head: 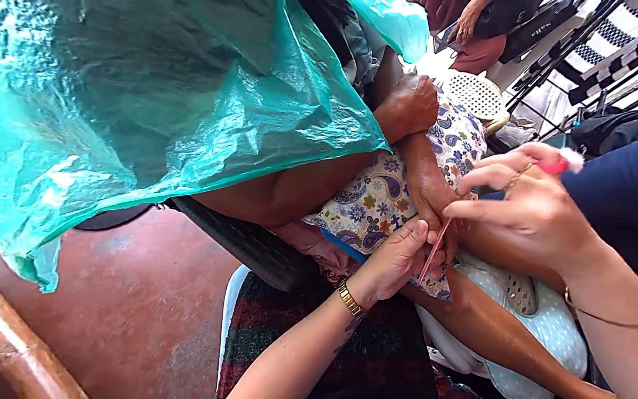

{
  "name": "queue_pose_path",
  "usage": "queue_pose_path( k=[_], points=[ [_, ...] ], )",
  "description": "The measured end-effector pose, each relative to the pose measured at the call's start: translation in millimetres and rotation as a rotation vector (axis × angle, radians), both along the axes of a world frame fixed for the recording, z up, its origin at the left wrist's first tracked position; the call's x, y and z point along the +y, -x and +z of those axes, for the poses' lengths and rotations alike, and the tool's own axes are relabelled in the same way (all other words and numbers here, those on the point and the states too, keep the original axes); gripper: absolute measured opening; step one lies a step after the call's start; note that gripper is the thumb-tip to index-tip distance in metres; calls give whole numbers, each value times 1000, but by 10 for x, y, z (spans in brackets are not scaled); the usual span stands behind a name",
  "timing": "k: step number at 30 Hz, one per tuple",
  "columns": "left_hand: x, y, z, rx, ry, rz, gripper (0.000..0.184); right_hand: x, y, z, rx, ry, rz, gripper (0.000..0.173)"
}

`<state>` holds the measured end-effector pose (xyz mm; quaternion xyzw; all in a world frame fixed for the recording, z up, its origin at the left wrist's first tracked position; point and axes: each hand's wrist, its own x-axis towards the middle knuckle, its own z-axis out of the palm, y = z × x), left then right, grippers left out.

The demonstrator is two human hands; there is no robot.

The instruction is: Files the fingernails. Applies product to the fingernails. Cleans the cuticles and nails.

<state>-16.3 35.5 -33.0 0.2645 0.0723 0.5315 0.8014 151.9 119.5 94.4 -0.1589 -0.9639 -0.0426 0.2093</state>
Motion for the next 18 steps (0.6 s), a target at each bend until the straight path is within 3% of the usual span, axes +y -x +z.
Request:
queue_pose_path(
  k=[3,7,10,15,18],
  points=[
    [-10,-22,-9,-2,-8,4,30,-16,-164,-67,160,-45,-164,15],
    [2,-24,-15,15,-20,18,26,-306,-208,-331,258,-38,-209,15],
    [-12,-25,-1,14,-11,12,26,-290,-350,-463,392,-149,-361,11],
    [5,-33,-6,0,4,16,28,-668,-222,-732,357,-306,-390,11],
    [2,-23,4,10,-10,2,27,-567,-488,-728,456,-369,-586,11]
  ],
)
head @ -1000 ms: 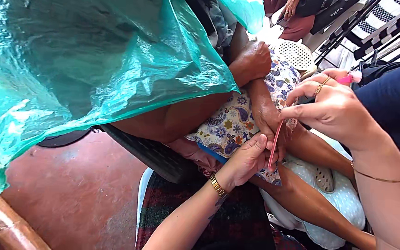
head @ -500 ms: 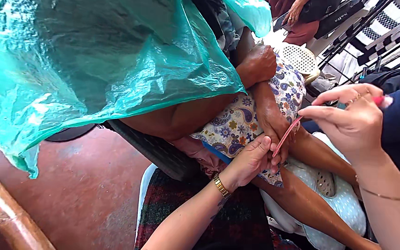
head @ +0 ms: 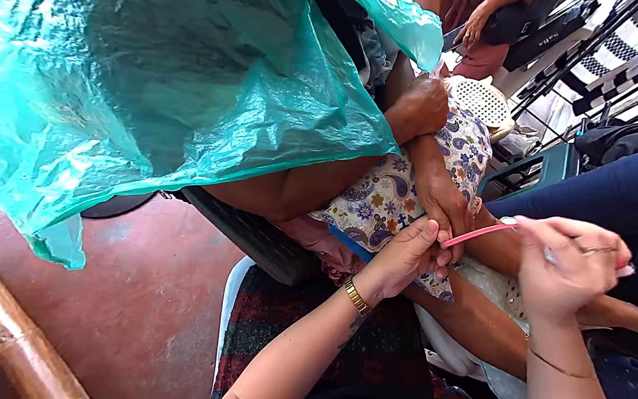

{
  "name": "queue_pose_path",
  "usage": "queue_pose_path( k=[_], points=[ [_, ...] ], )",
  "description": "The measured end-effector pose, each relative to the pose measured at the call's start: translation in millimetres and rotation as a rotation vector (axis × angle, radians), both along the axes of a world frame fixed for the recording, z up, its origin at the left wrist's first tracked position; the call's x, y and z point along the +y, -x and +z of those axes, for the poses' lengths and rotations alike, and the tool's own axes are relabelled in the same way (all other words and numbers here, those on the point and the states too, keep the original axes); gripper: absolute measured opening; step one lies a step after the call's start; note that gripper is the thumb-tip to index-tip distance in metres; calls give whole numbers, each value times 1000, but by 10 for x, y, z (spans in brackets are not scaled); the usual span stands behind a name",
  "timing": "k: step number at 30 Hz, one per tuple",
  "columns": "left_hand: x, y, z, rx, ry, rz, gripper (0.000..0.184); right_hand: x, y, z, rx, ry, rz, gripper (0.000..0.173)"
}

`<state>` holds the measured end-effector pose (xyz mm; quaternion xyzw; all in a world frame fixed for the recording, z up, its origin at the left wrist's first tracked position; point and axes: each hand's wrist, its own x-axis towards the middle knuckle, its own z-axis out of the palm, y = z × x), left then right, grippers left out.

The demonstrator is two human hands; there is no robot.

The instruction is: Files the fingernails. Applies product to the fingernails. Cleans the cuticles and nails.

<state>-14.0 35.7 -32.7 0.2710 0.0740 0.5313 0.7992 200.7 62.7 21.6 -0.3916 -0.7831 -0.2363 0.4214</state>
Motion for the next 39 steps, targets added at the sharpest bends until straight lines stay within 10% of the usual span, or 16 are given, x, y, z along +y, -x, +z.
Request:
queue_pose_path(
  k=[9,18,39],
  points=[
    [18,16,-138,-71,-127,-36,30,-638,319,-48,23,221,149,18],
    [3,-33,-72,-46,-118,10,31,-974,308,96,-49,163,-153,18],
    [-26,-93,17,7,-6,43,23,-825,441,156,-91,58,-131,14]
  ],
)
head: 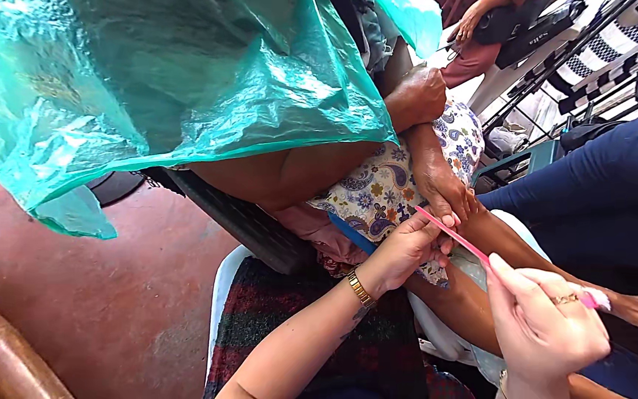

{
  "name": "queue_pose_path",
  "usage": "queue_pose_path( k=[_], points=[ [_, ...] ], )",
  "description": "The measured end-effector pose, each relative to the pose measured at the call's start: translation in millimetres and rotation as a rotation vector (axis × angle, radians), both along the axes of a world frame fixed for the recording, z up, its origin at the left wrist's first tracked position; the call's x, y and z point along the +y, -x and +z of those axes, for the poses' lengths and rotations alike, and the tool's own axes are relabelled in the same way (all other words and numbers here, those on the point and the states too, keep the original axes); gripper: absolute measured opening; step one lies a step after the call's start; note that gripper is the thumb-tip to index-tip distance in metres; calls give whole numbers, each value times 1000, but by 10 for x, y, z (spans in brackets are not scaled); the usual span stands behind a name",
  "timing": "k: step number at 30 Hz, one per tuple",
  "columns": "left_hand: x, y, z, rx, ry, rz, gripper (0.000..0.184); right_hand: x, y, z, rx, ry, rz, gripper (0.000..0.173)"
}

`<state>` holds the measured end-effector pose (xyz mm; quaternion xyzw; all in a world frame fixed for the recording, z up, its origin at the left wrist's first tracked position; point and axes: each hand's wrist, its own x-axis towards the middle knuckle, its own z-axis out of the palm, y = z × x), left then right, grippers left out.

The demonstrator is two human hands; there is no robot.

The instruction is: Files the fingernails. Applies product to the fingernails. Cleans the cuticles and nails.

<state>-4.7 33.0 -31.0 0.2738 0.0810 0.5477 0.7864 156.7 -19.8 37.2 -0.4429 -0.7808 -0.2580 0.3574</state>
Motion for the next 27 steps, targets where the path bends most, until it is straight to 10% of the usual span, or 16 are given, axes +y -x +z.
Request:
queue_pose_path(
  k=[27],
  points=[
    [12,-41,32,60,4,26,22,114,112,-294,141,4,-24,14]
  ],
)
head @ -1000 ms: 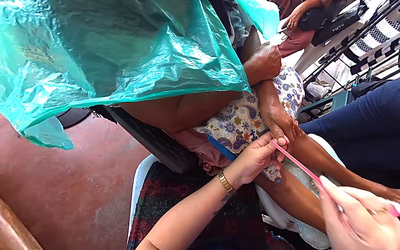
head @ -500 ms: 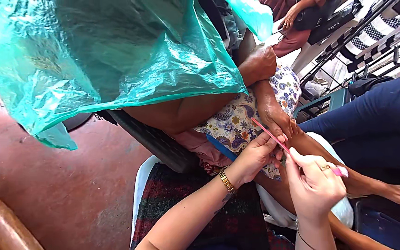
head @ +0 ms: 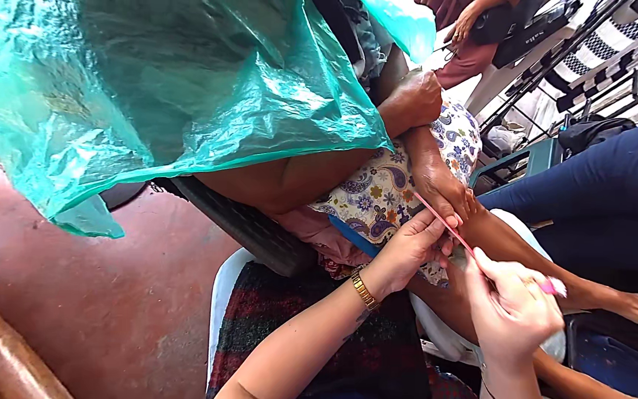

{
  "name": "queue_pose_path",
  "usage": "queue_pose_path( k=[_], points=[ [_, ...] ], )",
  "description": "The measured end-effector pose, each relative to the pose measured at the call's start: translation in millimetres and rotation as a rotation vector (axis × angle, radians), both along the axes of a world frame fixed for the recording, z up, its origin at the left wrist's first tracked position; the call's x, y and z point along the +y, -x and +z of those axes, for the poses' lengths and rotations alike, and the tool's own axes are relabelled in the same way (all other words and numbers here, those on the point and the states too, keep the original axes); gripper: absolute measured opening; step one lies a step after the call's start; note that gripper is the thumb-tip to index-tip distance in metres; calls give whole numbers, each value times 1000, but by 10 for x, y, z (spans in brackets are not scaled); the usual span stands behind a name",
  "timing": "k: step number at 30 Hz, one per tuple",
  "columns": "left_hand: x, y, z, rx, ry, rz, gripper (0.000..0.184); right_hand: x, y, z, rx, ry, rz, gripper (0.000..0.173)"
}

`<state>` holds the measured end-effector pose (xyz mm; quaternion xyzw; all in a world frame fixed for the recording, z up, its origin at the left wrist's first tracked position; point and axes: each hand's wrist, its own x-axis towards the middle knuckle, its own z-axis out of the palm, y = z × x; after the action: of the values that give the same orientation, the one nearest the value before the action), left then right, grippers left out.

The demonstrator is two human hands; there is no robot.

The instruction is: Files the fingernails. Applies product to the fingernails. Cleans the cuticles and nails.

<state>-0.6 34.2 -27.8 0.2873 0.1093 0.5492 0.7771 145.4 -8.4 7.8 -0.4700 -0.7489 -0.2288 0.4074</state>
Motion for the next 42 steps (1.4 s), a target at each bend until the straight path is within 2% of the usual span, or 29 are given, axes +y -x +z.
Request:
queue_pose_path(
  k=[3,10,16,22,28,35,38,42],
  points=[
    [7,-6,-19,-14,-12,4,22,-120,-124,11,-14,-11,-51,16],
    [-19,15,51,39,56,20,20,167,237,-16,54,40,25,14],
    [-8,-10,4,32,11,15,21,-95,-223,134,3,22,-31,14],
    [-10,-20,15,49,38,23,22,98,-31,74,-19,-5,43,13],
    [-6,-14,26,46,21,21,21,-81,-314,254,30,30,-21,14],
    [-10,-15,17,58,37,30,21,112,110,50,76,49,36,13],
    [-6,-17,26,65,21,24,22,3,-121,156,112,101,-8,13],
    [-5,-31,-1,51,2,24,21,-212,-518,368,198,118,-216,19]
  ],
)
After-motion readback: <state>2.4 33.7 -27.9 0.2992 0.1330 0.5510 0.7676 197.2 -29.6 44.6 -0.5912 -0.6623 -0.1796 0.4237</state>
